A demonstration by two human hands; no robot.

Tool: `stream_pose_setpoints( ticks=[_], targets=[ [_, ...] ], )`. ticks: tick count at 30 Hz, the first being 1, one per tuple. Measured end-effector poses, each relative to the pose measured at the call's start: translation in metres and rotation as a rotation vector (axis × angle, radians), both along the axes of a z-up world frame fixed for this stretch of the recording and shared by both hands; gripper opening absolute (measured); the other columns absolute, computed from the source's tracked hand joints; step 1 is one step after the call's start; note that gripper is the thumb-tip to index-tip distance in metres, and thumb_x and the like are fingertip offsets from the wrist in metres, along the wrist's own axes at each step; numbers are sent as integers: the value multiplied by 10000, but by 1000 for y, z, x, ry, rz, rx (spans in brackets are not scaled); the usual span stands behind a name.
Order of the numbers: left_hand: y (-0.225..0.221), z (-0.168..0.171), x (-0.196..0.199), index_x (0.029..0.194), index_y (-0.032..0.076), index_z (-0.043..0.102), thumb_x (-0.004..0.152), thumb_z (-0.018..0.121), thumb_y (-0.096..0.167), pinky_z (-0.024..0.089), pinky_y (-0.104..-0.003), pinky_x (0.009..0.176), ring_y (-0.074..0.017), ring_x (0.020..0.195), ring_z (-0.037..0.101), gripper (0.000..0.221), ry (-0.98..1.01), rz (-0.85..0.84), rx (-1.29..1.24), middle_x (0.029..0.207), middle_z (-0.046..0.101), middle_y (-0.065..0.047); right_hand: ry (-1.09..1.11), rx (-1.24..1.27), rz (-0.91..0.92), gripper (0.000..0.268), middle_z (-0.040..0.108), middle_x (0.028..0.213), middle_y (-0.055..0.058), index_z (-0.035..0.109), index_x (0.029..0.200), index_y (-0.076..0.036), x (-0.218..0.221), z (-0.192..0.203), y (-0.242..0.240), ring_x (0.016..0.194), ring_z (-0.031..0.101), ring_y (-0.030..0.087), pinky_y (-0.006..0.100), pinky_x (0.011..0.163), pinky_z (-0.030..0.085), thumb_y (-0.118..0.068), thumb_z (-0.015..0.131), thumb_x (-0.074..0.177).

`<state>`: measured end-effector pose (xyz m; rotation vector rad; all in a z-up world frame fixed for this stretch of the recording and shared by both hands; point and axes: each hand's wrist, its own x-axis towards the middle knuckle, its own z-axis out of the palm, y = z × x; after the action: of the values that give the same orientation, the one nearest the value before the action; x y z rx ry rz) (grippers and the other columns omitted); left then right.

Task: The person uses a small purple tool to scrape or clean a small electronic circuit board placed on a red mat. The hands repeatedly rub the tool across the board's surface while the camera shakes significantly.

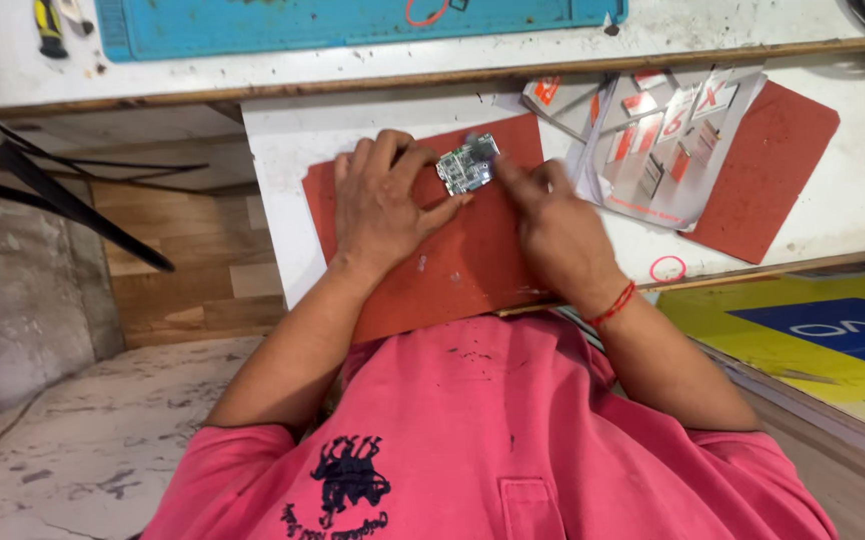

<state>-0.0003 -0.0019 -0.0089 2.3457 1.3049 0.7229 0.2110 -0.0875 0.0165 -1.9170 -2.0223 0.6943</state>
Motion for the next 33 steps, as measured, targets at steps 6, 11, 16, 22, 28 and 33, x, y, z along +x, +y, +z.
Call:
stream_pose_setpoints(
  ticks=[6, 11, 16, 22, 28, 33],
  targets=[
    [-3, -1, 1, 1060, 129, 725, 723, 921, 489, 384, -449, 868, -257, 996, 547, 531, -14, -11, 38, 1079, 575, -41, 2, 65, -10, 593, 598, 1125, 225, 513, 1514, -157, 4, -10, 8, 876, 662, 433, 506, 761, 557, -4, 495, 941],
    [1, -1, 1, 1059, 126, 722, 721, 928, 449, 379, -448, 868, -258, 1017, 550, 511, -12, -21, 57, 1089, 582, -40, 0, 103, -3, 617, 598, 1118, 232, 501, 1517, -146, 2, -15, -1, 868, 662, 440, 511, 738, 563, -11, 494, 915],
    [-2, -6, 0, 1063, 132, 722, 713, 927, 445, 376, -457, 855, -265, 997, 546, 513, 17, -16, 1, 1084, 585, -38, -117, 24, -72, 521, 623, 1117, 193, 567, 1468, -182, 1, -3, 2, 798, 665, 424, 518, 676, 558, -46, 501, 970],
    [-6, -8, -2, 1066, 126, 715, 738, 914, 476, 381, -465, 864, -267, 1007, 549, 520, -27, -9, 21, 1098, 578, -44, -155, 108, -95, 483, 634, 1103, 164, 618, 1435, -207, 5, 2, 14, 838, 668, 405, 504, 687, 556, -62, 527, 984],
    [-2, 1, -1, 1080, 140, 727, 700, 883, 455, 391, -456, 864, -258, 1000, 565, 518, -3, -5, -10, 1082, 590, -38, -5, -41, 65, 526, 622, 1053, 175, 628, 1403, -229, -3, 5, 8, 833, 669, 396, 491, 710, 546, -57, 553, 912],
    [0, 5, 1, 1069, 129, 718, 702, 874, 497, 396, -450, 849, -263, 989, 568, 543, 10, 7, 3, 1074, 598, -44, 10, 118, -53, 561, 619, 1052, 173, 596, 1443, -213, -1, 5, 16, 820, 662, 398, 487, 706, 553, -30, 535, 915]
  ],
)
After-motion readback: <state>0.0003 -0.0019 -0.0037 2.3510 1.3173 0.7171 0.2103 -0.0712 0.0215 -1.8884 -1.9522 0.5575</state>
